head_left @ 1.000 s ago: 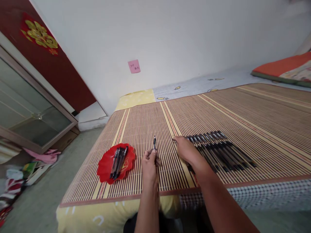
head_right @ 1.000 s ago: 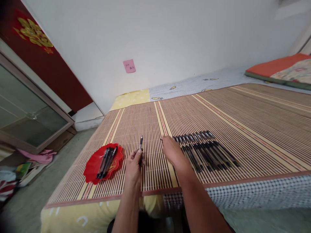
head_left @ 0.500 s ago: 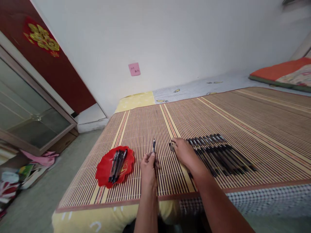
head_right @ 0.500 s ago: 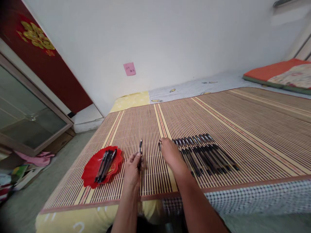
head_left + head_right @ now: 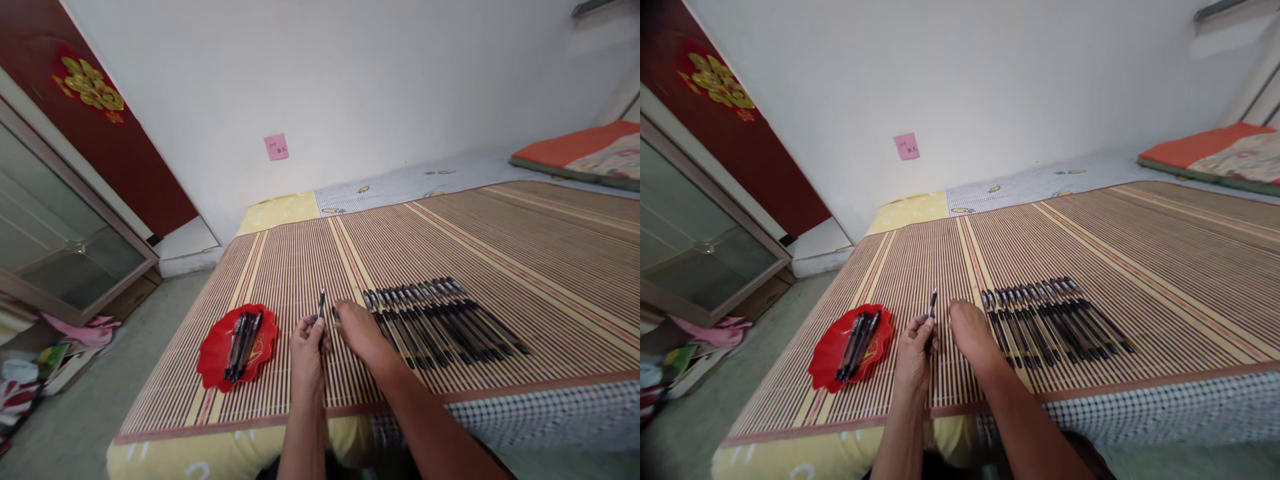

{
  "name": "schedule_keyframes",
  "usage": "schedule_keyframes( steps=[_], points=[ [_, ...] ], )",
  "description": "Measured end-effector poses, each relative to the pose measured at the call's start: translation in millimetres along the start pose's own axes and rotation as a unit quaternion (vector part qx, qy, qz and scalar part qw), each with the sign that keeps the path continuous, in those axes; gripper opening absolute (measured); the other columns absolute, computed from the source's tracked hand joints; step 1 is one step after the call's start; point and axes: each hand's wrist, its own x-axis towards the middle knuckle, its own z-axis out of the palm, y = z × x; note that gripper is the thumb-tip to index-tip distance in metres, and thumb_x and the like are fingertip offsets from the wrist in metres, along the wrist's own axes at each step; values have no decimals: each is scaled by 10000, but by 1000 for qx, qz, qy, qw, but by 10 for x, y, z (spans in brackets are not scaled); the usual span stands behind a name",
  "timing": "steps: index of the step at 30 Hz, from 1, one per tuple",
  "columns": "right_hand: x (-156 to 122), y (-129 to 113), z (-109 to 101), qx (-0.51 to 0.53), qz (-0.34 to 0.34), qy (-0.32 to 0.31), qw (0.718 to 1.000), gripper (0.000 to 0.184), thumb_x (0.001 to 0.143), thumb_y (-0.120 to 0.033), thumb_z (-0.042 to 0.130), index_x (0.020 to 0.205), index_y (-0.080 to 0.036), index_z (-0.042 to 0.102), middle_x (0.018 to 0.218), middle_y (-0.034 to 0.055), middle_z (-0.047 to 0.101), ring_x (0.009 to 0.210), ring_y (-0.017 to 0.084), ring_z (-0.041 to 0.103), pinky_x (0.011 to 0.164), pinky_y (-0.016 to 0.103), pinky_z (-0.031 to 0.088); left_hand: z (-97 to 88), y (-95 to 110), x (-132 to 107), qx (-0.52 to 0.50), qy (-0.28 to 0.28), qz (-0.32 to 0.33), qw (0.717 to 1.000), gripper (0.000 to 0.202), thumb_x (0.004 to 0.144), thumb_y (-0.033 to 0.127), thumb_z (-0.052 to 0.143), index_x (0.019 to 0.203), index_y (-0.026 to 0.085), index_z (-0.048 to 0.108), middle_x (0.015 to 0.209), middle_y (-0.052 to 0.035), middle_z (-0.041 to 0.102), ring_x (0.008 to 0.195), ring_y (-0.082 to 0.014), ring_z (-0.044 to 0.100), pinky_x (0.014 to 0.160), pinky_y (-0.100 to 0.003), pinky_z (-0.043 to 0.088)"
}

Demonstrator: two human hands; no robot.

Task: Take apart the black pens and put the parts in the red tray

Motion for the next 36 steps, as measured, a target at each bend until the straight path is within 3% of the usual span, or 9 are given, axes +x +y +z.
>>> schedule_keyframes(
  steps=[6, 8, 9, 12, 13, 15, 26, 36],
  points=[
    [104, 53, -79, 129, 14, 26, 991, 237, 808, -99, 536, 1017, -150, 636, 949, 108, 732, 880, 203, 701, 758, 284, 510, -29, 6, 9, -2, -5, 0, 1000, 415, 630, 385, 856, 846, 153, 589, 611, 70, 536, 475, -42, 449, 452, -159, 366],
    [133, 108, -170, 251, 25, 26, 967, 213, 833, -147, 514, 1014, -155, 627, 908, 83, 731, 810, 177, 708, 715, 271, 533, -25, 15, 1, 1, -13, 3, 1000, 409, 636, 386, 852, 849, 159, 587, 610, 72, 530, 479, -45, 450, 456, -160, 364],
    [139, 138, -217, 341, 34, 24, 939, 192, 830, -177, 525, 994, -161, 624, 874, 68, 726, 774, 173, 711, 692, 272, 542, -18, 20, -5, 3, -18, 4, 1000, 401, 641, 383, 848, 847, 163, 584, 610, 73, 526, 480, -45, 449, 457, -161, 360],
    [127, 221, -338, 589, 58, 13, 806, 168, 755, -255, 631, 908, -186, 621, 821, 34, 714, 725, 177, 717, 663, 278, 551, 12, 37, -29, 17, -36, 8, 999, 367, 657, 368, 834, 837, 171, 583, 617, 71, 524, 491, -49, 447, 463, -165, 351],
    [119, 241, -368, 628, 62, 12, 776, 188, 724, -270, 664, 889, -192, 621, 833, 32, 718, 741, 180, 721, 674, 278, 550, 23, 41, -37, 23, -42, 9, 999, 359, 658, 363, 832, 837, 171, 587, 626, 67, 529, 498, -51, 449, 467, -167, 351],
    [103, 266, -413, 665, 67, 17, 744, 228, 681, -284, 707, 875, -196, 625, 866, 40, 729, 790, 192, 727, 702, 280, 548, 39, 47, -51, 39, -51, 12, 998, 347, 657, 355, 831, 835, 169, 598, 634, 62, 536, 508, -54, 449, 474, -170, 350],
    [92, 275, -452, 708, 27, 29, 705, 235, 695, -301, 781, 894, -208, 697, 925, 42, 733, 901, 183, 676, 824, 300, 521, 88, 72, -102, 89, -75, 20, 993, 305, 694, 359, 799, 827, 161, 608, 615, 61, 518, 497, -52, 414, 469, -173, 323],
    [37, 173, -497, 664, -10, -36, 747, 216, 734, -335, 755, 907, -212, 713, 925, 36, 740, 869, 165, 660, 799, 290, 505, 86, 61, -116, 49, -98, 8, 994, 310, 745, 381, 780, 873, 144, 625, 617, 63, 508, 479, -34, 379, 455, -159, 288]
  ],
)
